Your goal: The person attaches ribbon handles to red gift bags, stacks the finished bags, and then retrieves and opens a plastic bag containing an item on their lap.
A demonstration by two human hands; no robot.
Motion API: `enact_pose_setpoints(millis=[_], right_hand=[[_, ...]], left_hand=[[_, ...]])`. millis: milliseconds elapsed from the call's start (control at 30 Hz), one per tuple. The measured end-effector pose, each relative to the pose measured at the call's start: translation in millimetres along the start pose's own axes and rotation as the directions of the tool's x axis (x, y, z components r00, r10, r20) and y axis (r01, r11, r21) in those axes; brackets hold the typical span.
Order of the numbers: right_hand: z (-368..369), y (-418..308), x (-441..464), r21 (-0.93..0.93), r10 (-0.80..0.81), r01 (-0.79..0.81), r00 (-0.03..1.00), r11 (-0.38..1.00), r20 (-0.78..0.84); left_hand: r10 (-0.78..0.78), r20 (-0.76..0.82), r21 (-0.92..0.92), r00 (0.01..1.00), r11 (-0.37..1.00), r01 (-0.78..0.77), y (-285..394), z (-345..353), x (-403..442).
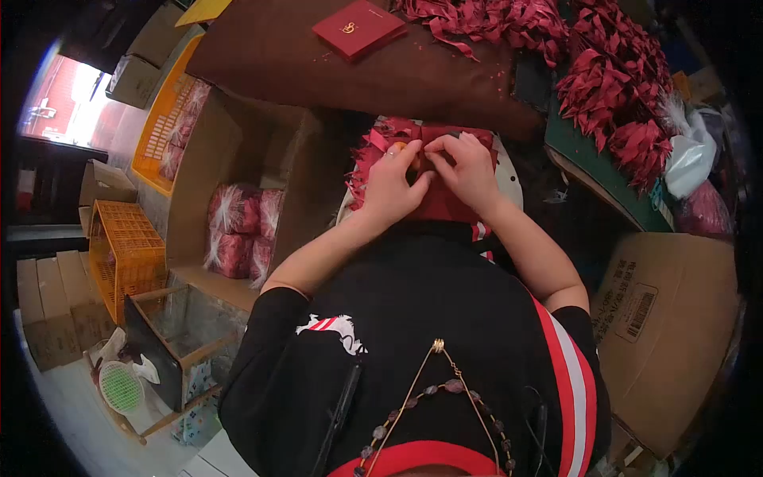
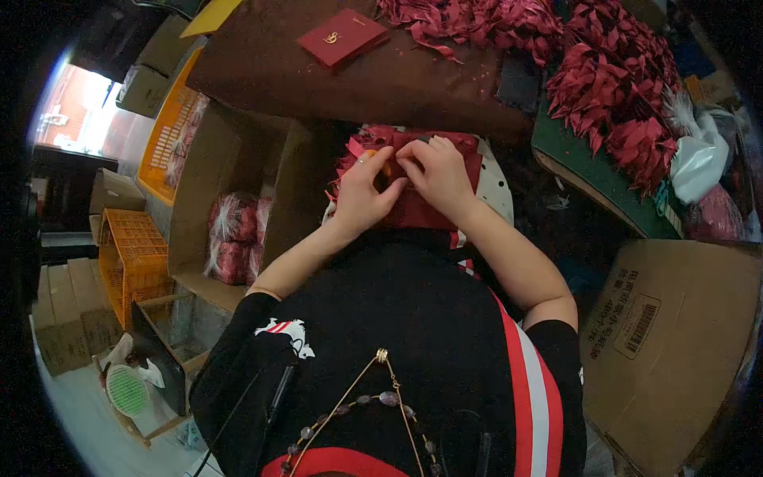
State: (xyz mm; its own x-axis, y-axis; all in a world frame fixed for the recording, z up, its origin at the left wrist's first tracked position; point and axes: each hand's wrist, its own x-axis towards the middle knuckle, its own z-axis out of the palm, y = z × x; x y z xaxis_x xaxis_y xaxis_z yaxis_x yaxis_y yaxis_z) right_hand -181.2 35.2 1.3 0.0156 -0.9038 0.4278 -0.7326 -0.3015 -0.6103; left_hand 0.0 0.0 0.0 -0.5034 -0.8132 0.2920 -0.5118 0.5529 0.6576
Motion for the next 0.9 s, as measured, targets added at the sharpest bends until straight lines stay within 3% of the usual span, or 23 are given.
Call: enact_pose_setpoints(millis=[67, 100, 133, 233, 300, 433, 500, 600, 667, 700, 900], right_hand=[[-6, -4, 3, 0.058, -0.074, 0.079, 0.993, 0.995, -0.092], [-15, -13, 2, 0.181, 0.127, -0.111, 0.989, 0.977, -0.080], [-16, -12, 0, 0.181, 0.130, -0.114, 0.988, 0.977, -0.078], [-16, -5, -2, 0.125, 0.258, -0.261, 0.965, 0.957, 0.038], [-10, -4, -4, 0.157, 0.291, -0.288, 0.957, 0.945, 0.003], [1, 3, -4, 0.195, 0.237, -0.228, 0.971, 0.954, -0.022], [2, 4, -2, 0.376, 0.321, -0.331, 0.943, 0.865, 0.092], [-5, 10, -1, 0.389, 0.283, -0.323, 0.946, 0.863, 0.157], [-17, 1, 4, 0.372, 0.211, -0.214, 0.976, 0.903, 0.050], [-29, -12, 8, 0.079, 0.206, -0.206, 0.978, 0.975, 0.017], [-14, 20, 7, 0.170, 0.249, -0.262, 0.964, 0.950, 0.094]], left_hand=[[0.048, 0.099, -0.268, 0.994, 0.963, -0.020, -7, -6, 5], [0.085, 0.131, -0.367, 0.988, 0.930, -0.032, -5, -7, 7], [0.066, 0.160, -0.429, 0.985, 0.903, 0.009, -12, -7, 7], [0.047, 0.205, -0.477, 0.978, 0.877, 0.058, -23, -11, 12], [-0.064, 0.321, -0.549, 0.945, 0.801, 0.241, -28, -15, 16], [0.018, 0.256, -0.488, 0.967, 0.865, 0.113, -34, -18, 18], [-0.041, 0.119, -0.386, 0.992, 0.919, 0.085, -27, -15, 15], [0.028, 0.039, -0.282, 0.999, 0.959, -0.016, -15, -18, 11], [0.082, 0.017, -0.237, 0.996, 0.969, -0.076, -7, -19, 13], [0.139, -0.001, -0.191, 0.990, 0.972, -0.137, -5, -19, 13], [0.183, -0.026, -0.154, 0.983, 0.971, -0.184, -12, -10, 9]])
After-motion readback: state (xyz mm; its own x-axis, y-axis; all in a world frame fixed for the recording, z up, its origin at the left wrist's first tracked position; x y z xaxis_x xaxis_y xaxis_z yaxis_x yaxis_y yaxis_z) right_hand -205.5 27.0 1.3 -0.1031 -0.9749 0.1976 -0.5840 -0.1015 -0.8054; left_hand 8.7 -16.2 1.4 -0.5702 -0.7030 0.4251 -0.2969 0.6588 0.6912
